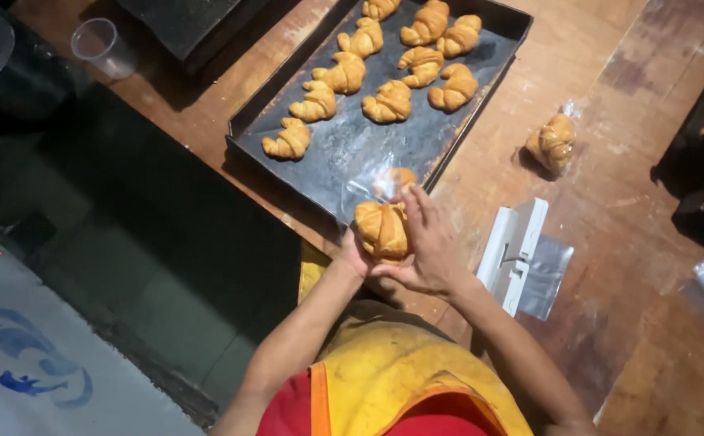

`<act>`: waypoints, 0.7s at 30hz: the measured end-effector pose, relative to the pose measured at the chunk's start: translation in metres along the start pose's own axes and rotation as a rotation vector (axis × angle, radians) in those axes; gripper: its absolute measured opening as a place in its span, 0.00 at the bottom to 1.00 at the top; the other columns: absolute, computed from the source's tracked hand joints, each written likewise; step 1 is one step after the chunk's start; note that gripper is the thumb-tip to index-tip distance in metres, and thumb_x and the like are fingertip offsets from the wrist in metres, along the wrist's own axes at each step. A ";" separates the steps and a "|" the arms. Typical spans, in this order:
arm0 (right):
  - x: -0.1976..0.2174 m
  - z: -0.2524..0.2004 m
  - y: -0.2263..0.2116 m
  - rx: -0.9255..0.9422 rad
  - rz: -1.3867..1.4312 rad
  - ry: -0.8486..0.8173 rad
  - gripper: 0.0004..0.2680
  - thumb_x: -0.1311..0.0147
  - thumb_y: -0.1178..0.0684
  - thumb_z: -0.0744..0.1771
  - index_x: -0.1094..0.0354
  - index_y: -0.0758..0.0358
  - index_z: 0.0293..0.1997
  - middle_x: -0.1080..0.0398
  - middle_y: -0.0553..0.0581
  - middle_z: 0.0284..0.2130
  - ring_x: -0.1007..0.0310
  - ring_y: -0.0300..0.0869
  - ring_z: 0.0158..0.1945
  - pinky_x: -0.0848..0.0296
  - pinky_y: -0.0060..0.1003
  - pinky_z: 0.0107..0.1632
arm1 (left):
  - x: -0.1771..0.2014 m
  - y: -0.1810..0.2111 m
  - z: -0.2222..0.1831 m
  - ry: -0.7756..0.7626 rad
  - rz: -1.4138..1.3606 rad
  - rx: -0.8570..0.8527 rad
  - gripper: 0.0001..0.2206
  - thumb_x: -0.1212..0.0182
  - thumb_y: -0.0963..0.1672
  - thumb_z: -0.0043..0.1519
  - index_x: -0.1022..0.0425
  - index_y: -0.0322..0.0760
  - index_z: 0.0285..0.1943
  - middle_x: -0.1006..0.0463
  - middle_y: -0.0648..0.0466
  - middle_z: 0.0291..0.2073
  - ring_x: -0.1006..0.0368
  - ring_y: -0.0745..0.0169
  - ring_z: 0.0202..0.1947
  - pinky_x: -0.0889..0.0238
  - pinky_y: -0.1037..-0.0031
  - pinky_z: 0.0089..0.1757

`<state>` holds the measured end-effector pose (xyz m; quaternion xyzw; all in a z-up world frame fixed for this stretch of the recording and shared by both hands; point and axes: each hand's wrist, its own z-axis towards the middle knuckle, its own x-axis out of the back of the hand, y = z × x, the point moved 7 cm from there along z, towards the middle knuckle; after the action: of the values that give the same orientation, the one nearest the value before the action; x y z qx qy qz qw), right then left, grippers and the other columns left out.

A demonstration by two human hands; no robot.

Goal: Bagging and sealing croissants into individual plastic bags.

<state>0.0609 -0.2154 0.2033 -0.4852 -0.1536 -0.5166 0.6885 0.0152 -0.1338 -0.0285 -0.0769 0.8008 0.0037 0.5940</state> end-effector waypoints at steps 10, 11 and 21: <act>0.029 -0.041 -0.009 0.270 -0.131 -0.019 0.38 0.29 0.35 0.56 0.46 0.67 0.66 0.42 0.68 0.63 0.37 0.61 0.64 0.38 0.62 0.65 | -0.058 -0.049 -0.024 0.031 0.125 0.162 0.22 0.53 0.53 0.69 0.31 0.36 0.64 0.25 0.43 0.57 0.23 0.45 0.53 0.29 0.49 0.54; 0.028 -0.049 -0.003 0.228 -0.084 0.012 0.36 0.27 0.42 0.58 0.46 0.65 0.68 0.41 0.69 0.64 0.35 0.61 0.65 0.33 0.55 0.64 | -0.073 -0.049 -0.027 0.017 0.211 0.125 0.21 0.52 0.52 0.69 0.30 0.37 0.64 0.24 0.44 0.56 0.22 0.47 0.52 0.28 0.52 0.53; 0.011 -0.157 0.087 -0.862 0.900 0.426 0.32 0.31 0.53 0.61 0.47 0.65 0.70 0.29 0.58 0.55 0.26 0.44 0.57 0.25 0.40 0.59 | -0.129 0.076 -0.065 0.477 1.878 -0.917 0.05 0.31 0.42 0.57 0.17 0.38 0.40 0.15 0.52 0.31 0.19 0.63 0.30 0.28 0.74 0.35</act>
<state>0.0943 -0.3518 0.0911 -0.6214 0.4247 -0.2781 0.5968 -0.0192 -0.0500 0.1072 0.3553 0.5571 0.7444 0.0960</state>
